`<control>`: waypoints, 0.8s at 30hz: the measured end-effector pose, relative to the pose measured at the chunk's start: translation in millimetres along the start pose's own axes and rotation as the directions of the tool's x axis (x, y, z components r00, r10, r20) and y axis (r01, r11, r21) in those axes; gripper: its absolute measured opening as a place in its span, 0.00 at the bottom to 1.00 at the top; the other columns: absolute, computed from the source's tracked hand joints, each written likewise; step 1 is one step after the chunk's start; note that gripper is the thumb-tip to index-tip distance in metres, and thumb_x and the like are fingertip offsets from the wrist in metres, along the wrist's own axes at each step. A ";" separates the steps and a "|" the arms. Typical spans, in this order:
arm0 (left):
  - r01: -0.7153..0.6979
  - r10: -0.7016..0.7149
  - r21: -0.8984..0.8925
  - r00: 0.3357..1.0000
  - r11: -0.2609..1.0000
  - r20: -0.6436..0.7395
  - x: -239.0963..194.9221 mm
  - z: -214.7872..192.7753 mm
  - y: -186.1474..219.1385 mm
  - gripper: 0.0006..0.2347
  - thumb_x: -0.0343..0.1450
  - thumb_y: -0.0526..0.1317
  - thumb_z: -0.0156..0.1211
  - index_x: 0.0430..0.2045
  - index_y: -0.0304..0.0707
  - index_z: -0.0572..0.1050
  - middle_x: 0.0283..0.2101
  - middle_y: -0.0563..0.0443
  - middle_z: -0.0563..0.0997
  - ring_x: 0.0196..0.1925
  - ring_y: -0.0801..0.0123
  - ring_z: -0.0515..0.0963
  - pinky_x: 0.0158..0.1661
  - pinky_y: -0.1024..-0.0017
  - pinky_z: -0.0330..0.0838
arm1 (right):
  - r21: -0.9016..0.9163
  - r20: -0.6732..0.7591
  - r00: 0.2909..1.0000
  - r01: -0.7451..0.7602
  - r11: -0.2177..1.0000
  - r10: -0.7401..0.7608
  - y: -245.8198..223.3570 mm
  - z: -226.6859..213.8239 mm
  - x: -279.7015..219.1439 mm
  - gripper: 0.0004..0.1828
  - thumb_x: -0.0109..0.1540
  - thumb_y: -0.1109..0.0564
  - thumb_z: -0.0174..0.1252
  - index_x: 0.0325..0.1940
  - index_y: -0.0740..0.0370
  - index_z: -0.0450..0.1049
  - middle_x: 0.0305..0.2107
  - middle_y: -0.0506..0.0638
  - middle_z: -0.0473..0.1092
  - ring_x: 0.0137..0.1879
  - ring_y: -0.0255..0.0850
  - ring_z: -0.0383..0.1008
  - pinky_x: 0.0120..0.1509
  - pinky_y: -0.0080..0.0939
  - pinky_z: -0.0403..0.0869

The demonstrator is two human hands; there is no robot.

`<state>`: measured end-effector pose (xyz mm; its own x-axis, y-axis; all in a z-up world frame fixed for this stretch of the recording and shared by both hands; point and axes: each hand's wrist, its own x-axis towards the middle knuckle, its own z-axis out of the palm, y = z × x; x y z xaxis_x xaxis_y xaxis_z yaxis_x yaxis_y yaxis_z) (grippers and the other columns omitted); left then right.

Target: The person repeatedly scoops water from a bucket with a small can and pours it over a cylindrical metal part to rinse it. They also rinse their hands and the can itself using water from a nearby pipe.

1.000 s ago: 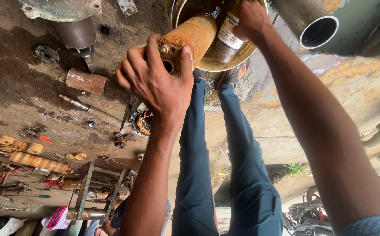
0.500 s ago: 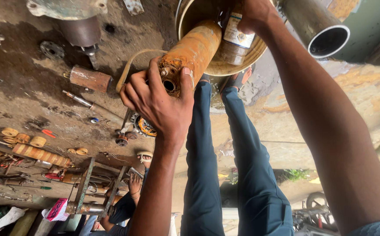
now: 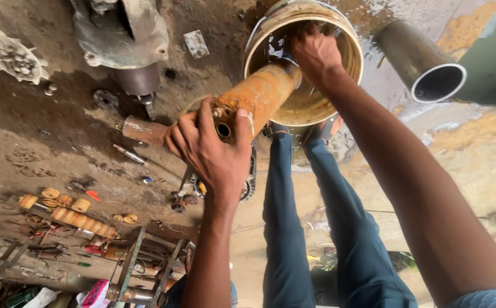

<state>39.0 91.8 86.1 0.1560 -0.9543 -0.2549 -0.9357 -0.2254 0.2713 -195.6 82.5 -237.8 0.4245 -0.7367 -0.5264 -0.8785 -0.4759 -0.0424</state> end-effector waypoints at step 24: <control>-0.010 0.008 0.073 1.000 0.997 0.026 8.2 11.0 -15.5 0.24 0.74 0.58 0.60 0.53 0.36 0.77 0.48 0.39 0.72 0.60 0.43 0.67 0.67 0.39 0.45 | 0.449 0.123 0.991 -0.108 0.887 0.059 10.6 -106.0 -145.3 0.21 0.59 0.62 0.61 0.57 0.57 0.77 0.48 0.56 0.77 0.62 0.50 0.72 0.78 0.52 0.59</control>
<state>51.3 89.7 69.6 0.1400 -0.9506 -0.2769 -0.9580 -0.2008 0.2049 -243.3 133.6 -71.7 0.3420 -0.6989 -0.6282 -0.9236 -0.1269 -0.3616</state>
